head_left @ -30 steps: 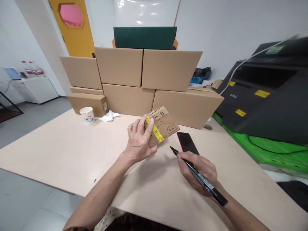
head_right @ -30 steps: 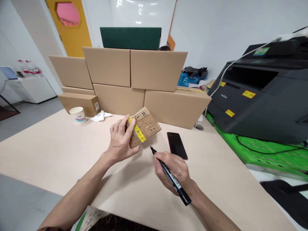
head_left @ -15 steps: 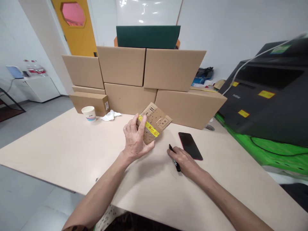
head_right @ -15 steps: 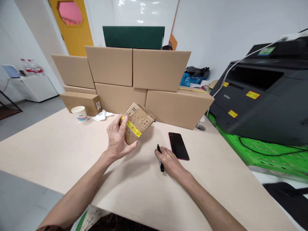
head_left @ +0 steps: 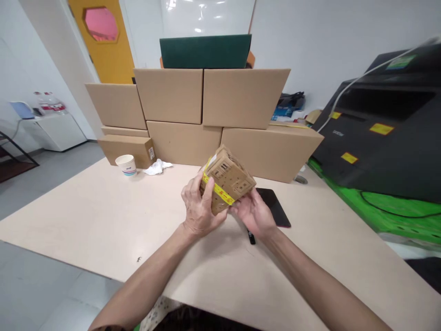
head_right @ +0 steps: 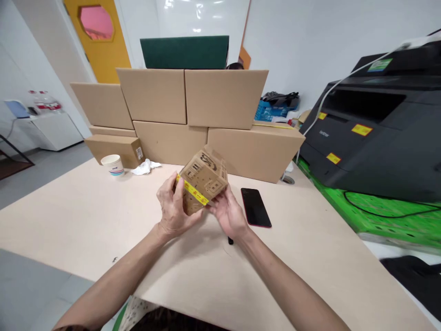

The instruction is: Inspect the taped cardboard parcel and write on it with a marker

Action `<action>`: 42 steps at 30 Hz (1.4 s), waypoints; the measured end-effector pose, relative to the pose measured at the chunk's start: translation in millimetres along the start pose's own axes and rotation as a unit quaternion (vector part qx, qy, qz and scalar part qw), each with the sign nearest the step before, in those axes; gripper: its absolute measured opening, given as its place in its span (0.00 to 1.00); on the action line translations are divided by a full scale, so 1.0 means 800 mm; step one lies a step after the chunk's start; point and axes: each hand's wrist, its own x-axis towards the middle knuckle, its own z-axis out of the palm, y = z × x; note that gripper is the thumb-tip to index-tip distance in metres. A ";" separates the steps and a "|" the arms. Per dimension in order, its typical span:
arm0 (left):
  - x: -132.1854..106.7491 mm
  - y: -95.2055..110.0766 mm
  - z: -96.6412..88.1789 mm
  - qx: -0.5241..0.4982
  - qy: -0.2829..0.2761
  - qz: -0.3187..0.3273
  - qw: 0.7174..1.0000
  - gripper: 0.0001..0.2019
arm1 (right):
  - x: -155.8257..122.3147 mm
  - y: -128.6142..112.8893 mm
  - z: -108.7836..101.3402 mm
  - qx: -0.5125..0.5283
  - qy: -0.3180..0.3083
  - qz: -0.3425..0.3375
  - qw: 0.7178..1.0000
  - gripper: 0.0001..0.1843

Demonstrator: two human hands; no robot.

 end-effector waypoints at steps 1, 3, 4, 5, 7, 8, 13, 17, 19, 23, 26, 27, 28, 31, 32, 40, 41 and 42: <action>-0.003 0.001 0.002 -0.019 0.002 0.011 1.000 0.53 | 0.001 0.000 0.004 0.039 0.003 0.003 0.999 0.24; -0.009 0.005 0.003 -0.076 -0.018 0.012 0.997 0.55 | 0.002 -0.001 0.007 0.081 0.016 -0.006 0.997 0.22; -0.011 0.007 0.002 -0.112 -0.037 -0.004 0.993 0.56 | 0.001 -0.002 0.008 0.090 0.025 -0.014 0.996 0.22; -0.012 0.009 0.000 -0.148 -0.059 -0.029 0.987 0.56 | 0.001 -0.003 0.008 0.093 0.032 -0.024 0.995 0.23; -0.013 0.012 -0.007 -0.216 -0.103 -0.083 0.967 0.49 | 0.000 -0.006 0.008 0.084 0.043 -0.047 0.994 0.25; -0.013 0.012 -0.010 -0.245 -0.119 -0.106 0.956 0.43 | 0.000 -0.006 0.009 0.073 0.046 -0.059 0.995 0.26; -0.009 0.012 -0.019 -0.314 -0.117 -0.198 0.921 0.23 | -0.003 0.000 0.015 0.011 0.035 -0.081 0.996 0.30; -0.002 0.007 -0.022 -0.366 -0.144 -0.206 0.896 0.27 | -0.006 0.005 0.015 -0.026 0.003 -0.096 0.995 0.32; 0.003 0.002 -0.026 -0.389 -0.158 -0.218 0.881 0.30 | -0.008 0.003 0.011 -0.054 -0.015 -0.102 0.993 0.33; 0.018 -0.012 -0.038 -0.466 -0.156 -0.307 0.815 0.35 | -0.012 -0.009 -0.004 -0.114 -0.057 -0.136 0.982 0.33; 0.033 -0.019 -0.047 -0.544 -0.110 -0.361 0.750 0.36 | -0.019 -0.022 -0.013 -0.185 -0.120 -0.191 0.957 0.32; 0.039 -0.021 -0.051 -0.563 -0.095 -0.383 0.726 0.35 | -0.021 -0.026 -0.014 -0.229 -0.150 -0.210 0.938 0.36; 0.045 -0.022 -0.055 -0.582 -0.088 -0.408 0.698 0.36 | -0.024 -0.029 -0.014 -0.284 -0.182 -0.233 0.912 0.40; 0.061 -0.022 -0.067 -0.626 -0.095 -0.466 0.618 0.38 | -0.026 -0.034 -0.011 -0.429 -0.230 -0.318 0.814 0.47; 0.065 -0.021 -0.070 -0.638 -0.103 -0.476 0.596 0.39 | -0.026 -0.034 -0.009 -0.452 -0.219 -0.348 0.792 0.46; 0.046 -0.013 -0.063 -0.609 -0.238 -0.340 0.676 0.54 | -0.031 -0.033 0.017 -0.254 -0.004 -0.267 0.930 0.35; 0.042 -0.014 -0.061 -0.573 -0.270 -0.310 0.709 0.58 | -0.031 -0.037 0.022 -0.208 0.021 -0.235 0.949 0.33; 0.039 -0.014 -0.059 -0.534 -0.300 -0.283 0.738 0.60 | -0.032 -0.040 0.026 -0.168 0.042 -0.208 0.963 0.30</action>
